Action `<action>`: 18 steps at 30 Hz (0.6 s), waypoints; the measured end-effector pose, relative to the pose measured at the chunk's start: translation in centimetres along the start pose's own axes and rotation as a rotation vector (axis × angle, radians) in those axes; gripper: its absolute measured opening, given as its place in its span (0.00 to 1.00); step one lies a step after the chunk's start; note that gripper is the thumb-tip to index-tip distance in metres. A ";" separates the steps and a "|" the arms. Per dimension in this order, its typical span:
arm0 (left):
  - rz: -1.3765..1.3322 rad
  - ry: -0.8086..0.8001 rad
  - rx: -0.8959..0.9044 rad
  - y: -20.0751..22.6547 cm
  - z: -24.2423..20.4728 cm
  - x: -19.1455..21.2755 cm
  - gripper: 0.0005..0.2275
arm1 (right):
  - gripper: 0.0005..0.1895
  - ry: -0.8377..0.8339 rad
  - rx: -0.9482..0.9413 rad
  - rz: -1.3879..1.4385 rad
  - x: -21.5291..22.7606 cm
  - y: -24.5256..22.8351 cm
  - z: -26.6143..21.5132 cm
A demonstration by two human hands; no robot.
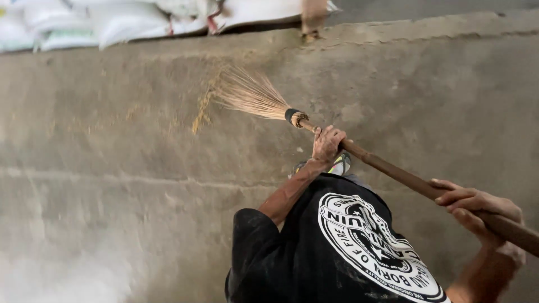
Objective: Sweep spilled rice or grain from the floor using a broom.
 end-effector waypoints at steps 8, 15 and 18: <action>0.114 0.335 0.225 -5.0 -1.5 2.8 0.05 | 0.09 -0.406 0.175 0.136 -2.9 -1.9 12.8; 0.030 0.667 0.397 -8.8 -3.7 12.4 0.06 | 0.16 -0.599 0.244 -0.107 -14.4 1.8 24.9; -0.745 0.801 0.192 -7.5 -5.9 17.2 0.26 | 0.21 -0.673 0.171 -0.297 -25.3 -7.7 26.6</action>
Point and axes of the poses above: each hand's wrist, its own z-axis towards the middle knuckle, its own x-axis out of the back of the hand, y = z × x, the point moved 7 cm from there along z, towards the middle knuckle, and after that the axes turned 2 degrees about -z, right-handed, at the moved point
